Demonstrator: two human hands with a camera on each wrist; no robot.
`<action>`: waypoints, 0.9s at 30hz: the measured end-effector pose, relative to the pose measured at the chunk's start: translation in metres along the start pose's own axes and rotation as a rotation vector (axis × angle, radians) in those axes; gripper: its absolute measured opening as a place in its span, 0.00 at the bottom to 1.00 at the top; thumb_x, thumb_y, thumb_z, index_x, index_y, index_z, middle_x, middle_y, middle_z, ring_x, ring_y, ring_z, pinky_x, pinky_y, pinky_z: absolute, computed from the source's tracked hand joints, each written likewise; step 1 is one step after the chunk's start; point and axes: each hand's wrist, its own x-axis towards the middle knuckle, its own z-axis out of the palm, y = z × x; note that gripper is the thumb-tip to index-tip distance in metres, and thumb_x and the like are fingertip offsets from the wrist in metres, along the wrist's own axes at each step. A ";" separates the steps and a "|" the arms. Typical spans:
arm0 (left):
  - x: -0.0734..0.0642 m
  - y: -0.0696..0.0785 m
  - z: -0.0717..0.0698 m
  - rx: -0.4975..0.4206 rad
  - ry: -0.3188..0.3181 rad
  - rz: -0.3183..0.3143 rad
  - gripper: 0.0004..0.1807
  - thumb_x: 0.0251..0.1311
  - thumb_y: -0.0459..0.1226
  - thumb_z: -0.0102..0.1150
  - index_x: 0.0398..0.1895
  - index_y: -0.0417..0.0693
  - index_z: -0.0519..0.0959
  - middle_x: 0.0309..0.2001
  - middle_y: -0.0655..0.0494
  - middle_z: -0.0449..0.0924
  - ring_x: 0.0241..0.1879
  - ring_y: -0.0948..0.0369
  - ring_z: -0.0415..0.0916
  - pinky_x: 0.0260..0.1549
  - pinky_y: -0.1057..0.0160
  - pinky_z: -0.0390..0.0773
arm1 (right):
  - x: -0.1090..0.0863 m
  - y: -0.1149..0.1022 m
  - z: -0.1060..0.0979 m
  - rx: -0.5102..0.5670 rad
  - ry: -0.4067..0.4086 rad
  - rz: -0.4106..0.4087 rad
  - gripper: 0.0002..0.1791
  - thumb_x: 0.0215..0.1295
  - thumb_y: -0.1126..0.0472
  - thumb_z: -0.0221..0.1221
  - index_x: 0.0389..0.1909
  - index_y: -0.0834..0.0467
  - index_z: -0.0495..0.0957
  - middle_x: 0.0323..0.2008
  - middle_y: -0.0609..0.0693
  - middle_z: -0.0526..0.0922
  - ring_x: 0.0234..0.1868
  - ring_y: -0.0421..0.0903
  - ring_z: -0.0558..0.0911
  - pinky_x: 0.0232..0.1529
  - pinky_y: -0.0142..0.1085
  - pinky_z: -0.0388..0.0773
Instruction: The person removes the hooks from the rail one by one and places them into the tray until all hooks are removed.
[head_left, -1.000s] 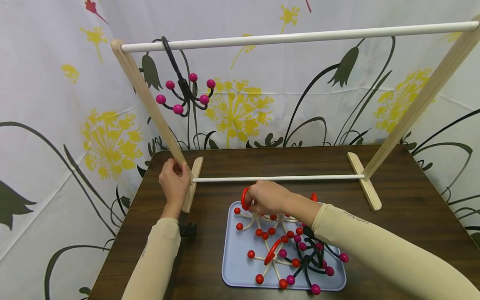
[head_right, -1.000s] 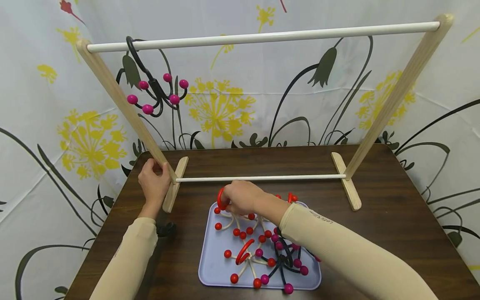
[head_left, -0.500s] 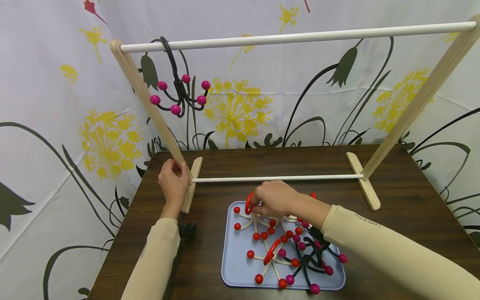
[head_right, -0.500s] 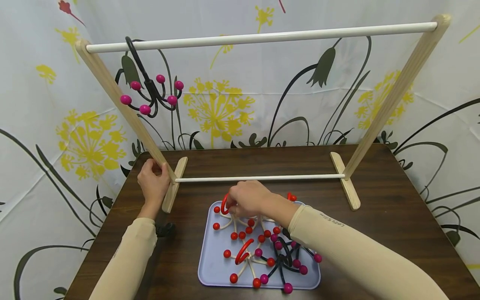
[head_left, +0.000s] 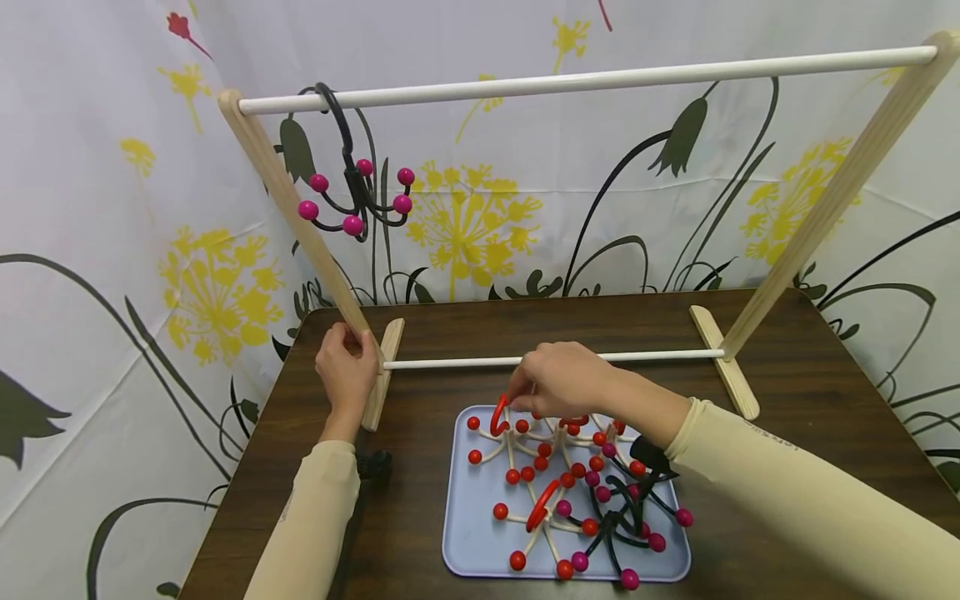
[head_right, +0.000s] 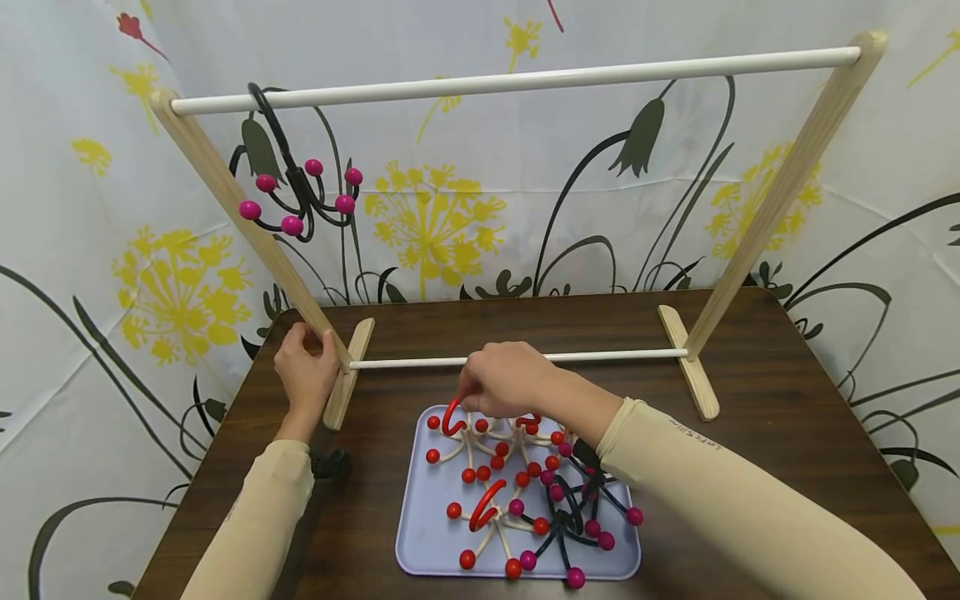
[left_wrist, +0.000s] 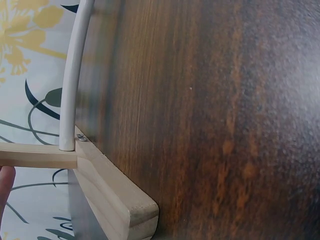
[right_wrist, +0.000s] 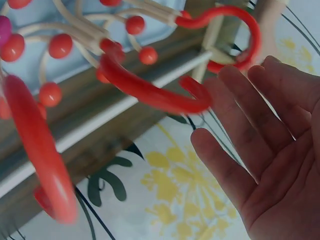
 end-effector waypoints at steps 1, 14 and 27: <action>-0.001 0.000 0.000 0.000 -0.002 -0.002 0.09 0.57 0.36 0.62 0.31 0.37 0.77 0.28 0.42 0.76 0.29 0.46 0.76 0.32 0.45 0.71 | -0.001 -0.001 -0.004 0.005 0.008 -0.005 0.08 0.64 0.53 0.64 0.40 0.48 0.88 0.30 0.36 0.85 0.33 0.34 0.81 0.38 0.37 0.77; -0.001 -0.001 0.000 -0.006 0.005 0.013 0.08 0.57 0.35 0.63 0.31 0.38 0.77 0.28 0.42 0.76 0.28 0.46 0.75 0.31 0.46 0.71 | 0.012 -0.021 -0.068 0.035 0.300 -0.094 0.07 0.65 0.55 0.63 0.40 0.51 0.87 0.34 0.39 0.86 0.32 0.34 0.80 0.35 0.33 0.77; -0.001 -0.005 0.004 0.008 0.014 0.011 0.08 0.56 0.36 0.62 0.31 0.39 0.77 0.28 0.43 0.76 0.29 0.46 0.75 0.32 0.45 0.71 | 0.087 -0.056 -0.129 0.189 0.679 -0.034 0.23 0.72 0.55 0.55 0.64 0.55 0.73 0.56 0.47 0.80 0.57 0.42 0.76 0.56 0.31 0.67</action>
